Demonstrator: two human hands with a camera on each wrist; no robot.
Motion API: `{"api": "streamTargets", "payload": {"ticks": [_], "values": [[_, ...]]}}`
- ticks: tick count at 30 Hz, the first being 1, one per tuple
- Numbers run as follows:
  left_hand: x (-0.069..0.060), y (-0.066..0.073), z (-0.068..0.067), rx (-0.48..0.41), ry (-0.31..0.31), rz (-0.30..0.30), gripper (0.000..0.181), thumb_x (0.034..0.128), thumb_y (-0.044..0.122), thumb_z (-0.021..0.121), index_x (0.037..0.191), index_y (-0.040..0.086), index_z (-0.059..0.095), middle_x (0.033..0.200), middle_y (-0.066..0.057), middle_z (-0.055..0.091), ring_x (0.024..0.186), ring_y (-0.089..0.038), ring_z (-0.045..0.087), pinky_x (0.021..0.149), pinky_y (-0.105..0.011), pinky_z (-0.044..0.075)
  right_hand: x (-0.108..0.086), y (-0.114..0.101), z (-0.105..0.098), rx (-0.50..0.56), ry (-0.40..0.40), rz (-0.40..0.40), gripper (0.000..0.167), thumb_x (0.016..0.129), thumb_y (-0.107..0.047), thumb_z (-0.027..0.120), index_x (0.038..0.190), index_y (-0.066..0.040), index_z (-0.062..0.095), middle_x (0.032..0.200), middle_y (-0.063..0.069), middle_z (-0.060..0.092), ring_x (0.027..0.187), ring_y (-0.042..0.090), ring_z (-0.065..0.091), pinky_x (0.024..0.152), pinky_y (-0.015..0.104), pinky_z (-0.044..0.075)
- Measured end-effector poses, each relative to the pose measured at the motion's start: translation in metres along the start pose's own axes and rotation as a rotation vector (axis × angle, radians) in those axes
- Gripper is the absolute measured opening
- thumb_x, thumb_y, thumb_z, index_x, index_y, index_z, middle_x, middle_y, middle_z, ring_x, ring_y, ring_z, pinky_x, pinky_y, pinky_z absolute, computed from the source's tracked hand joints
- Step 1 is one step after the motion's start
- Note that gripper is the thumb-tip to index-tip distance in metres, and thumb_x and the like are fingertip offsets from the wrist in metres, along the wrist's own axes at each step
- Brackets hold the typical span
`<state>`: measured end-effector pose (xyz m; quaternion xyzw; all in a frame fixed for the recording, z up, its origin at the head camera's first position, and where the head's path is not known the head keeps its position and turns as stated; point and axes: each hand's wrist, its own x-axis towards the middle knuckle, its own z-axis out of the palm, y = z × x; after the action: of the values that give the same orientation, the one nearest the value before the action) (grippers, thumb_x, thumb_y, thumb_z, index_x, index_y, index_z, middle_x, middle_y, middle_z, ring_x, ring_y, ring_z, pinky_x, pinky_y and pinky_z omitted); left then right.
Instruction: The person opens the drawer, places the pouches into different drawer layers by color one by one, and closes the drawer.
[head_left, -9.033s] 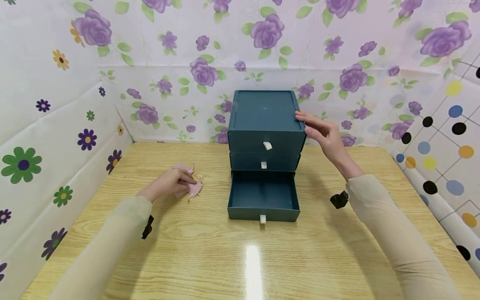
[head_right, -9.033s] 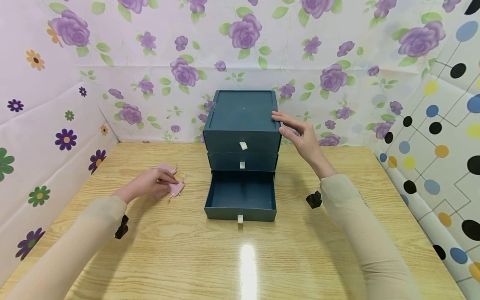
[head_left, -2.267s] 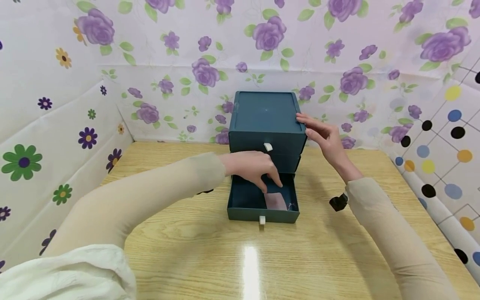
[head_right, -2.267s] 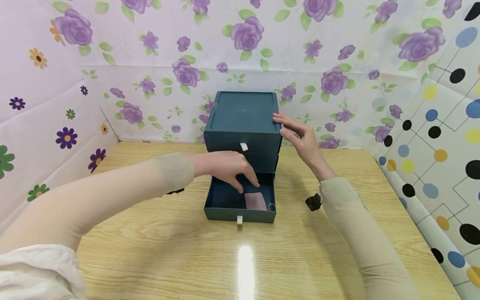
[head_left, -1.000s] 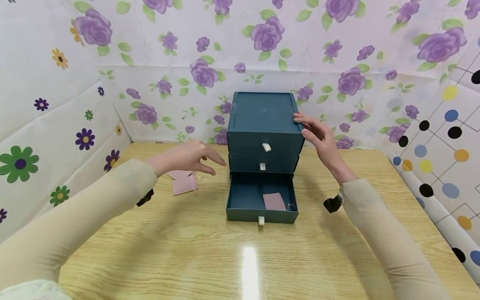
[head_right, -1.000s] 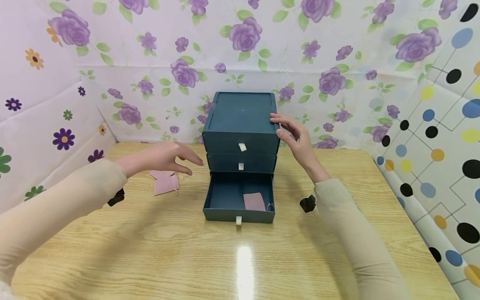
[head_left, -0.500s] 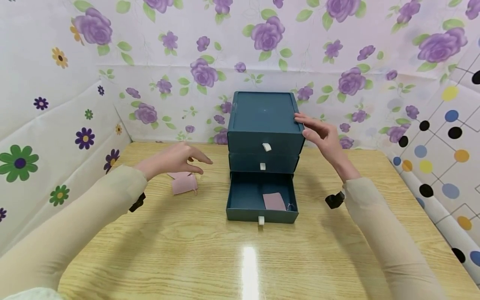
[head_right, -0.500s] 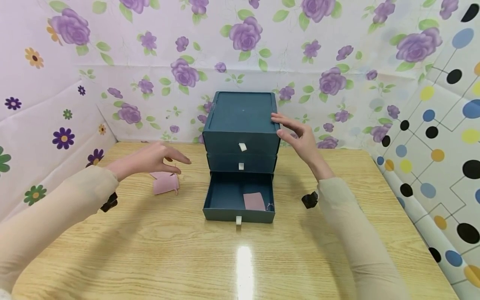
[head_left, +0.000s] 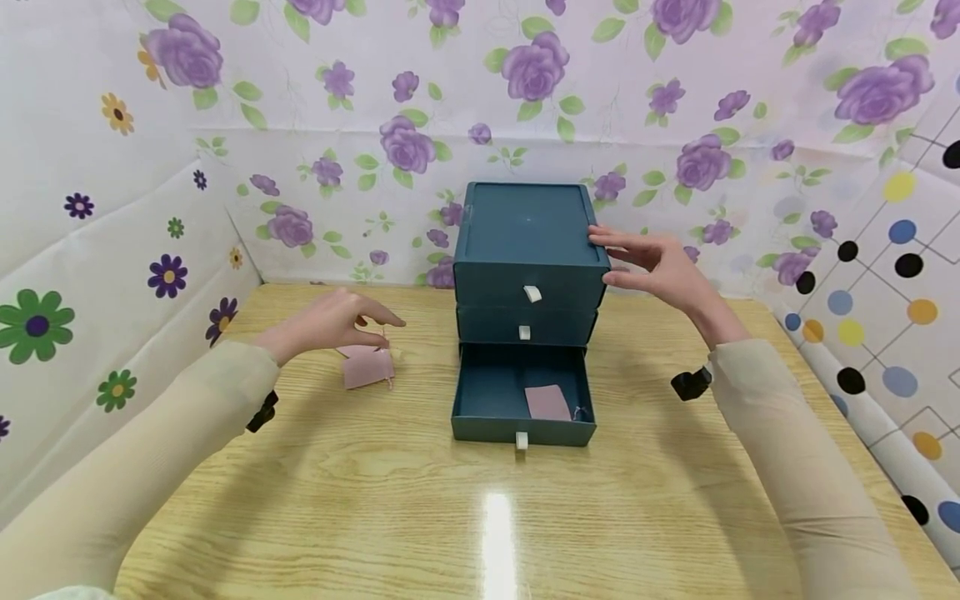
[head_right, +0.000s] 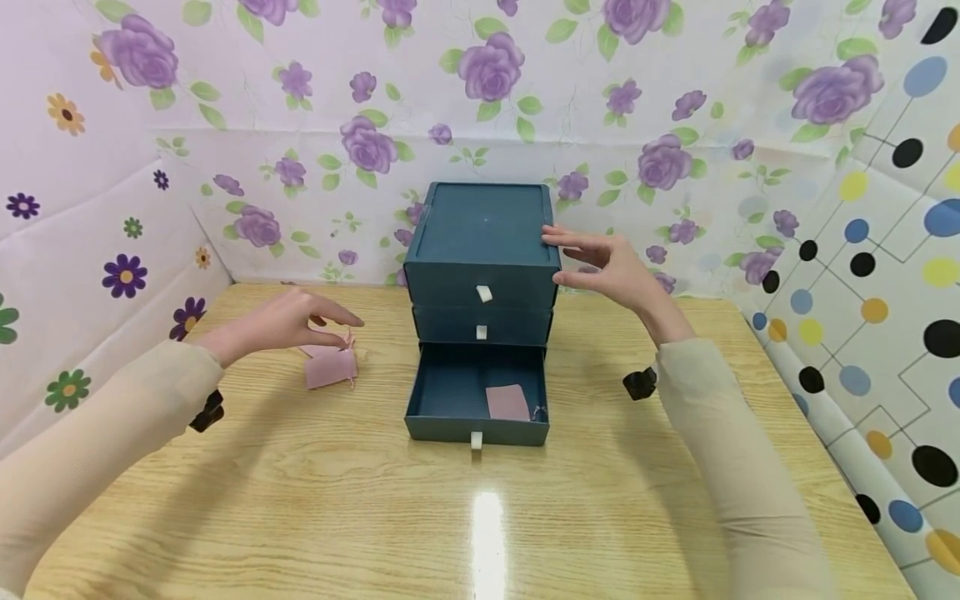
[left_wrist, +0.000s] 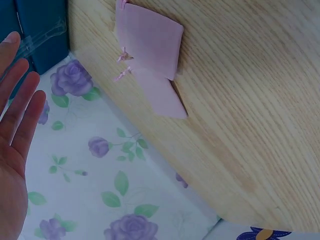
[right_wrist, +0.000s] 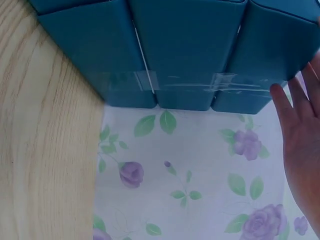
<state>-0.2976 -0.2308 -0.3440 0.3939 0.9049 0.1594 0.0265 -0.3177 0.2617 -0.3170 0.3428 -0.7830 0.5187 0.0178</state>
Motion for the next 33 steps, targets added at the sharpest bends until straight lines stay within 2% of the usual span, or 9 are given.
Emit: {"api": "streamTargets", "payload": {"ticks": [5, 8, 11, 16, 20, 26, 33], "values": [[-0.005, -0.007, 0.000, -0.008, 0.013, -0.030, 0.033, 0.0880, 0.021, 0.076, 0.121, 0.018, 0.073, 0.120, -0.005, 0.073, 0.098, -0.022, 0.073, 0.082, -0.039, 0.062, -0.002, -0.002, 0.002, -0.037, -0.017, 0.018, 0.060, 0.088, 0.001, 0.071, 0.144, -0.009, 0.053, 0.159, 0.002, 0.039, 0.147, 0.006, 0.036, 0.115, 0.012, 0.034], [-0.006, -0.012, 0.001, -0.012, 0.014, -0.043, 0.034, 0.0877, 0.021, 0.076, 0.121, 0.017, 0.073, 0.121, -0.006, 0.073, 0.100, -0.025, 0.073, 0.082, -0.038, 0.062, -0.004, -0.007, 0.005, -0.061, -0.011, 0.040, 0.063, 0.088, 0.000, 0.071, 0.146, -0.012, 0.051, 0.161, 0.000, 0.036, 0.148, 0.005, 0.033, 0.117, 0.013, 0.031], [-0.008, -0.018, 0.002, -0.011, 0.020, -0.040, 0.034, 0.0872, 0.020, 0.076, 0.121, 0.015, 0.073, 0.121, -0.007, 0.073, 0.103, -0.028, 0.072, 0.082, -0.039, 0.062, -0.007, -0.014, 0.010, -0.083, 0.009, 0.052, 0.064, 0.088, 0.000, 0.072, 0.146, -0.013, 0.050, 0.162, 0.000, 0.034, 0.149, 0.005, 0.032, 0.120, 0.018, 0.029], [-0.015, -0.027, 0.004, -0.030, 0.029, -0.031, 0.036, 0.0856, 0.017, 0.077, 0.120, 0.010, 0.073, 0.120, -0.012, 0.073, 0.106, -0.032, 0.070, 0.082, -0.043, 0.062, -0.011, -0.022, 0.018, -0.079, 0.039, 0.038, 0.063, 0.088, 0.000, 0.071, 0.147, -0.009, 0.049, 0.161, 0.003, 0.035, 0.150, 0.008, 0.030, 0.126, 0.038, 0.024], [-0.020, -0.034, 0.006, -0.024, 0.023, -0.050, 0.037, 0.0858, 0.017, 0.077, 0.121, 0.008, 0.072, 0.120, -0.012, 0.073, 0.107, -0.032, 0.070, 0.084, -0.044, 0.061, -0.012, -0.023, 0.022, -0.073, 0.052, 0.032, 0.063, 0.089, -0.001, 0.070, 0.147, -0.008, 0.048, 0.161, 0.002, 0.035, 0.150, 0.007, 0.030, 0.125, 0.051, 0.021], [-0.025, -0.041, 0.010, 0.025, 0.017, -0.062, 0.036, 0.0856, 0.018, 0.077, 0.121, 0.012, 0.073, 0.119, -0.007, 0.074, 0.104, -0.028, 0.072, 0.085, -0.043, 0.061, -0.013, -0.023, 0.023, -0.086, 0.061, 0.033, 0.063, 0.089, -0.001, 0.070, 0.147, -0.009, 0.048, 0.161, 0.001, 0.036, 0.148, 0.004, 0.031, 0.124, 0.054, 0.021], [-0.026, -0.044, 0.018, 0.017, -0.015, -0.094, 0.034, 0.0851, 0.014, 0.078, 0.119, 0.013, 0.074, 0.119, -0.006, 0.074, 0.106, -0.029, 0.071, 0.086, -0.045, 0.060, -0.013, -0.021, 0.023, -0.093, 0.062, 0.031, 0.063, 0.089, -0.001, 0.070, 0.148, -0.010, 0.048, 0.161, 0.002, 0.036, 0.148, 0.003, 0.032, 0.124, 0.053, 0.022]]}}
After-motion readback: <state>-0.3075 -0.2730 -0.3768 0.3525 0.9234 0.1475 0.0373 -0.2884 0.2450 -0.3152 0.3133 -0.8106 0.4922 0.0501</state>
